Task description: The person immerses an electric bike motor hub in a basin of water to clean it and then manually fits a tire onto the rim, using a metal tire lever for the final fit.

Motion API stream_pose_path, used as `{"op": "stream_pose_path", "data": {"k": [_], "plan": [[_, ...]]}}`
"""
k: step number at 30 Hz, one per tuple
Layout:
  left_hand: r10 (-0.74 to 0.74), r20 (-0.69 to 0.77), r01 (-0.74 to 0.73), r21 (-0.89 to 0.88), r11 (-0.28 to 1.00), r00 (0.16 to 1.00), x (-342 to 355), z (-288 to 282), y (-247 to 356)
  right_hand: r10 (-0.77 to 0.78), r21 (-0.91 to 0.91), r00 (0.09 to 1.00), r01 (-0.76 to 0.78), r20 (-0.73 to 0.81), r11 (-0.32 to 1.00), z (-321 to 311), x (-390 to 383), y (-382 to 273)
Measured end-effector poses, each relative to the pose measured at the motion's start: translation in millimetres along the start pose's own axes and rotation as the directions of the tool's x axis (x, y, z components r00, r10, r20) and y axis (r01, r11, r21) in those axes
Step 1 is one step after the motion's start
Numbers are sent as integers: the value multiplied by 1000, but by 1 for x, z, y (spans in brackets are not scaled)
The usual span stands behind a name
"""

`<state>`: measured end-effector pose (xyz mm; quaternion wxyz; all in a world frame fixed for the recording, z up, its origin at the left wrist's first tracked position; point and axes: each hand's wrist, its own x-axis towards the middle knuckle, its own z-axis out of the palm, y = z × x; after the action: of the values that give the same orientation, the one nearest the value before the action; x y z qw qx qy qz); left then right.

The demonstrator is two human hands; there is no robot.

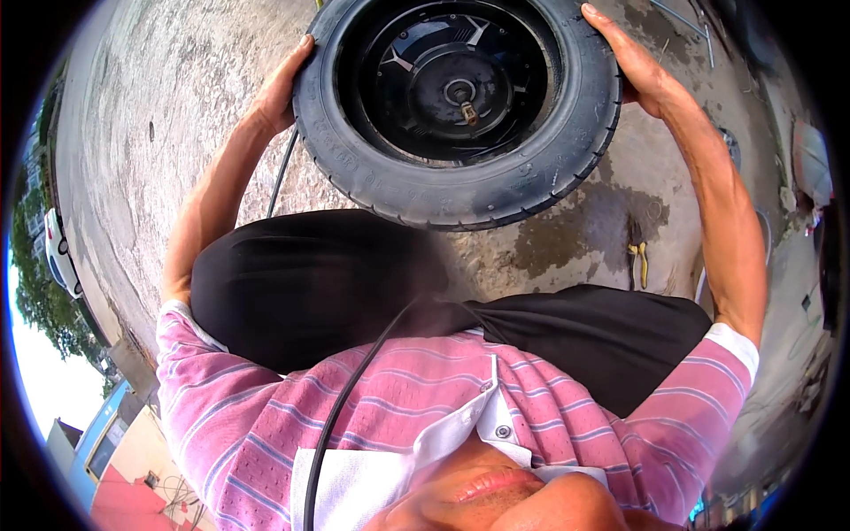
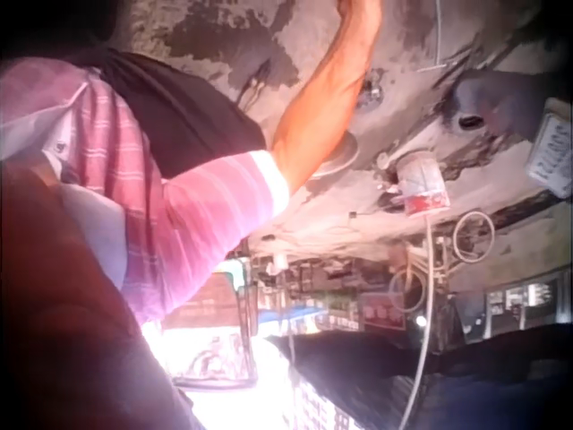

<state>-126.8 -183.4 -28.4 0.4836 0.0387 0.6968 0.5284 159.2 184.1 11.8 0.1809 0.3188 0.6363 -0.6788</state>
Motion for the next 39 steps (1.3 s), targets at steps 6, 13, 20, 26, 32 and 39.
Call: {"op": "stream_pose_path", "data": {"k": [6, 13, 20, 26, 32, 39], "plan": [[10, 29, -11, 23, 1000, 1000, -6, 2, 4, 32, -106, 984, -51, -178, 993, -7, 16, 19], [116, -87, -104, 137, 985, 989, -11, 14, 41, -51, 14, 957, 58, -285, 998, -2, -6, -8], [696, -259, -739, -143, 659, 670, -79, -49, 203, -665, 298, 595, 803, -452, 516, -12, -59, -105], [496, -163, -510, -459, 728, 853, -81, 19, 183, -671, 464, 665, 732, -327, 499, 18, -81, -135], [474, 199, -334, -484, 809, 858, -47, 29, 120, -289, 525, 755, 629, -588, 573, 2, 15, -4], [503, 203, -411, -367, 834, 840, -36, 40, 77, -133, 534, 844, 442, -519, 721, -2, 12, 22]]}}
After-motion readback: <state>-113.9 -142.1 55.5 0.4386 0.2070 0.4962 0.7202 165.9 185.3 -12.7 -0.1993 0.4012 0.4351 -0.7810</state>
